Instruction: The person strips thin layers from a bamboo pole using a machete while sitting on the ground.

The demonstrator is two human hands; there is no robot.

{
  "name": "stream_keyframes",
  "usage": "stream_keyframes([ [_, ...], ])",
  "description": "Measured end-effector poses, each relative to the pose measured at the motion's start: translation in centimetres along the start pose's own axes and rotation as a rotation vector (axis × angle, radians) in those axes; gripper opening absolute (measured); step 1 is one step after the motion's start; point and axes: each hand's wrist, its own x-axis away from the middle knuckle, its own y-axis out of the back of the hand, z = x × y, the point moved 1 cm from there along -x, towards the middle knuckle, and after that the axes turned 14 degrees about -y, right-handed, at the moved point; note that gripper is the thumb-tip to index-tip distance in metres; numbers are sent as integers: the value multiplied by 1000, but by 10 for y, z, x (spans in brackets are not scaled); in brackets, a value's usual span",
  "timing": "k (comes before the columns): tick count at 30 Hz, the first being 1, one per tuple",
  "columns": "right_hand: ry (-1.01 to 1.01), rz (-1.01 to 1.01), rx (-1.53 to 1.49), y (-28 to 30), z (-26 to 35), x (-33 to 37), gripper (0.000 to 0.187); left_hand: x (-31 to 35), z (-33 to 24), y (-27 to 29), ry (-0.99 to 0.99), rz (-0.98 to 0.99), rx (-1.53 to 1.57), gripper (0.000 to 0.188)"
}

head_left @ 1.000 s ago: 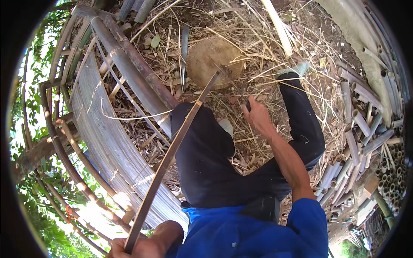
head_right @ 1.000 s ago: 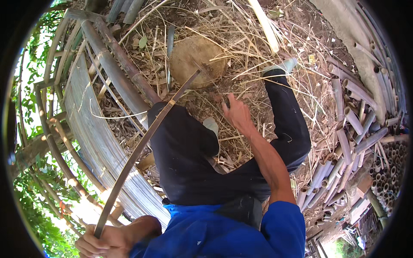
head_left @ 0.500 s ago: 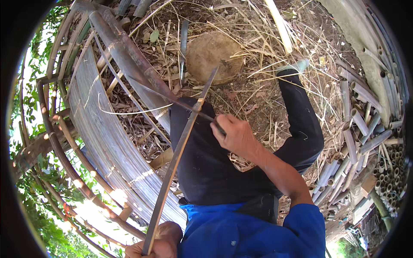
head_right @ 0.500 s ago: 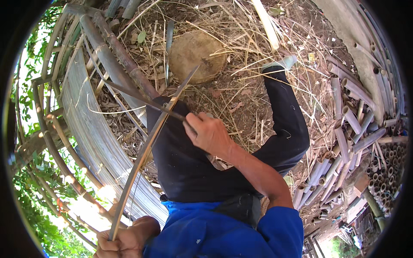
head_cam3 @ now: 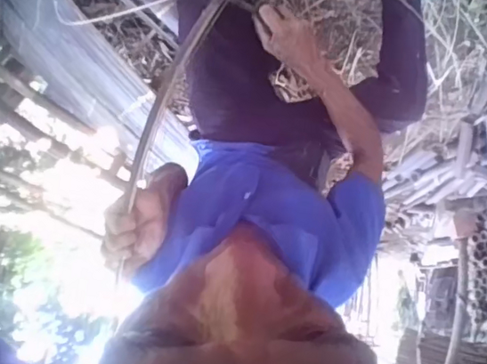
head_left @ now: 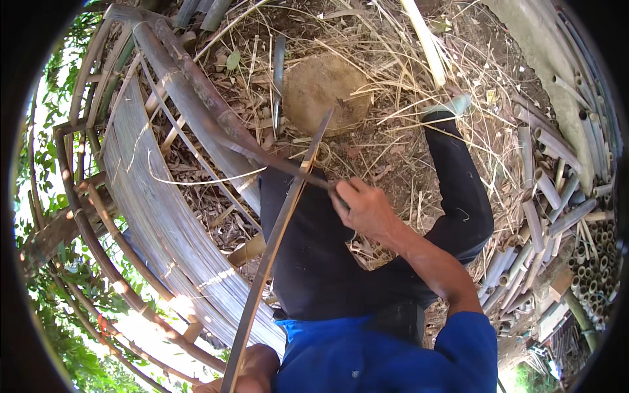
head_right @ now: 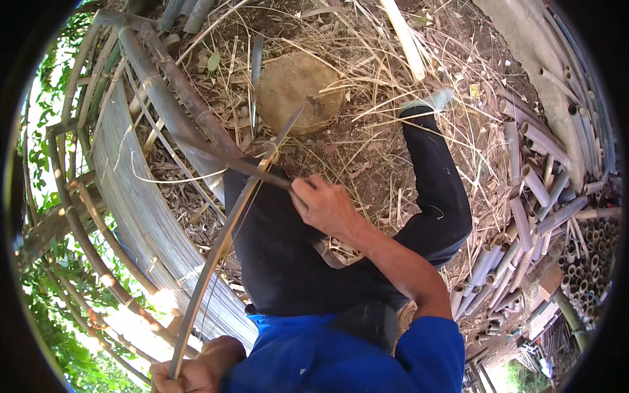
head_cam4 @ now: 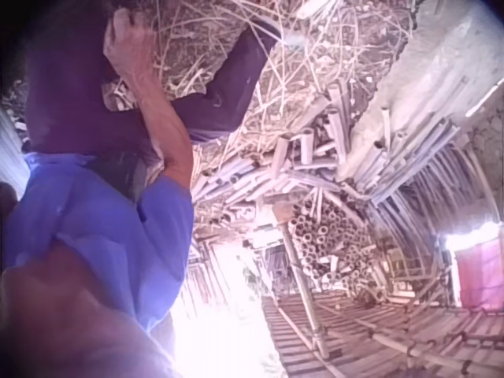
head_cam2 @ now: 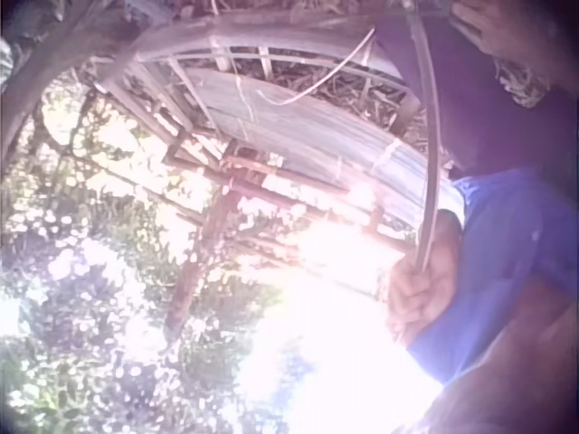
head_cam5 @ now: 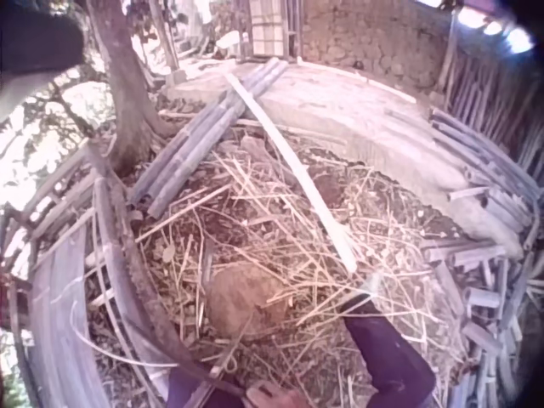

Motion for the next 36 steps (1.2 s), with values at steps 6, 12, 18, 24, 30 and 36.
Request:
stream_keyframes([
  [6,-205,-43,-34,-36,-88,-46,19,-3,9,-4,73,41,20,33],
  [12,-476,-1,18,-51,-139,-50,22,-11,13,-1,62,57,-17,30],
  [18,-483,38,-39,-35,-144,-48,31,-43,25,20,240,-68,-189,25],
  [24,-693,187,-1258,-7,-71,-54,42,-86,38,50,393,-201,58,36],
  [30,-584,-266,-1262,57,-40,-60,22,-64,55,92,533,-473,39,50],
  [36,-458,-403,-1340,95,-42,-53,18,7,10,138,809,-815,-185,57],
])
